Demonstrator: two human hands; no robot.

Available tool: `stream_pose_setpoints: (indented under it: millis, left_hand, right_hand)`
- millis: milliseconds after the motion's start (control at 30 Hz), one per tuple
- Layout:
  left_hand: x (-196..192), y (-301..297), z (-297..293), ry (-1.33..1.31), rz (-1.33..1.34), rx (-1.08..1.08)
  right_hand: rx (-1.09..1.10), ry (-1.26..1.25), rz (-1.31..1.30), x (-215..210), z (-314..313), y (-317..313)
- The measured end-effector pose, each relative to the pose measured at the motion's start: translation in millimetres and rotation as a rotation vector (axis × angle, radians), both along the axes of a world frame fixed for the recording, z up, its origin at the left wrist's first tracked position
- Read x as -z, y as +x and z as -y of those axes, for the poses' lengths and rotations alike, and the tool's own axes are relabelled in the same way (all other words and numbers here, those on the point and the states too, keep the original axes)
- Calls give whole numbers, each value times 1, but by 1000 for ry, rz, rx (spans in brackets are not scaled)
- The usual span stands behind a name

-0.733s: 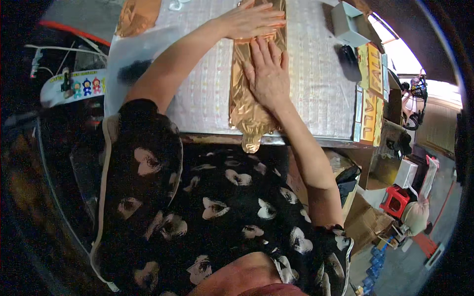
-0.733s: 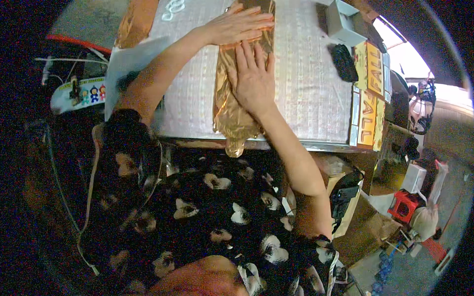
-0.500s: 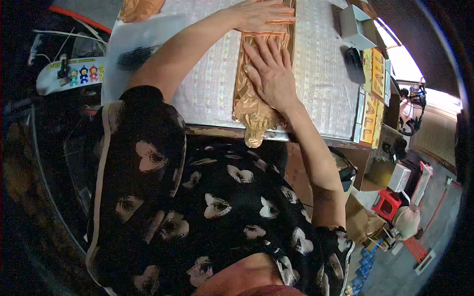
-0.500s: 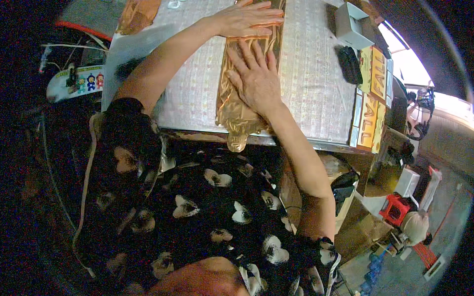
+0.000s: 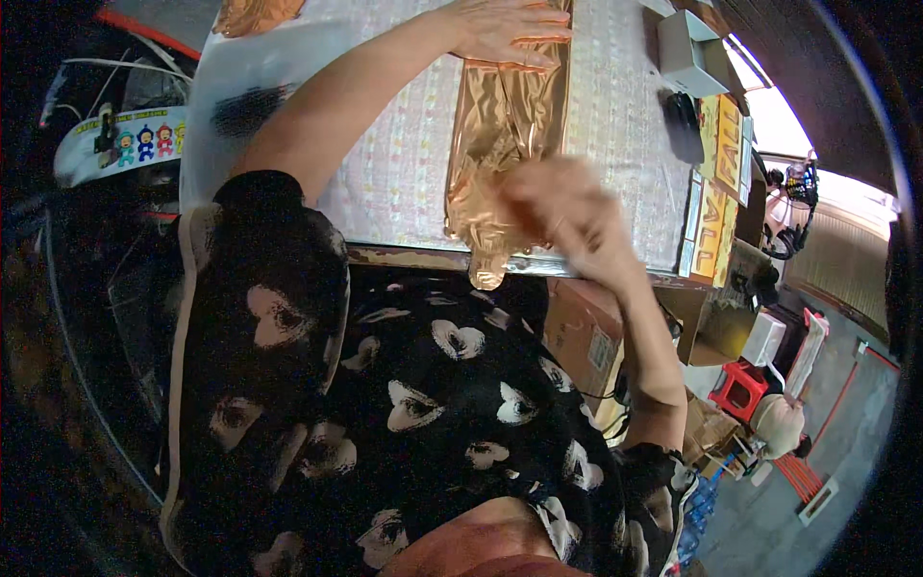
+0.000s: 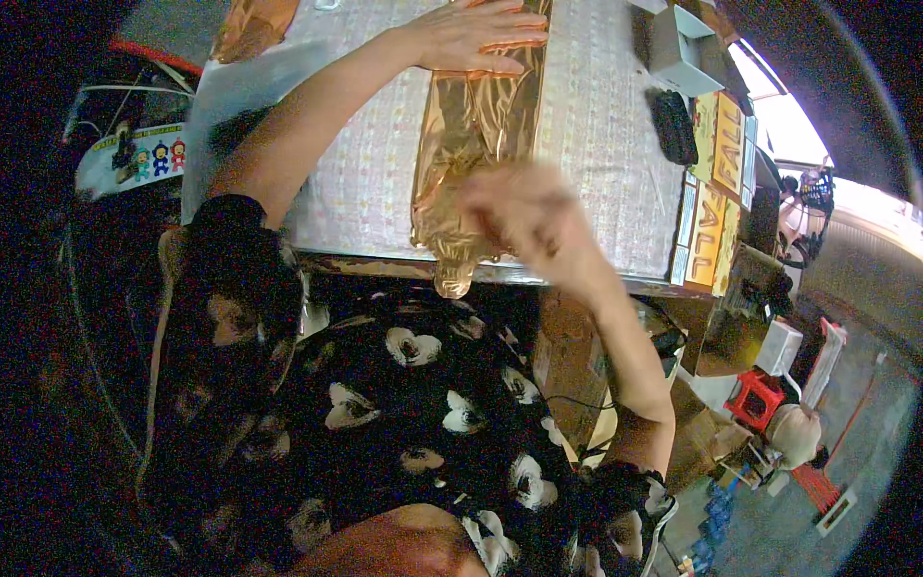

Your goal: Folding foil balloons and preparing them for packaging on a workbench.

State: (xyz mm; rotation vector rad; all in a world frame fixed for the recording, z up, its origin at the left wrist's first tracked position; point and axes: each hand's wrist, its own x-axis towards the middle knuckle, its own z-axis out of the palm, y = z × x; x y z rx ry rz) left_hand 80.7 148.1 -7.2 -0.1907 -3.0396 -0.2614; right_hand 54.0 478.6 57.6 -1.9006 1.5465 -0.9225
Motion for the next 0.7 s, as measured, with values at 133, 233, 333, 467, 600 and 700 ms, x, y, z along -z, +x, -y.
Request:
stream_pose_setpoints:
  millis: [133,233,333,467,600,700]
  left_hand:
    - [-5,5,-5,4,12,23]
    - [-10,10,-15,-3,22,29]
    - [-14,12,-17,-5,44,7]
    - [-11,14,-13,-16,-2,12]
    - [-7,16,-8,-35,9,16]
    - [-23,21,-6,17,-96,39]
  right_hand:
    - [382,-91,-402,6,34,-50]
    - [322,-69,-521,26,46,-65]
    - [257,-66,-628,28,52,-60]
    - [279,-73,-681,31,54,-57]
    - [300,-116,-720,38,55,-55]
    - [319,-124,-738,40,52,-56]
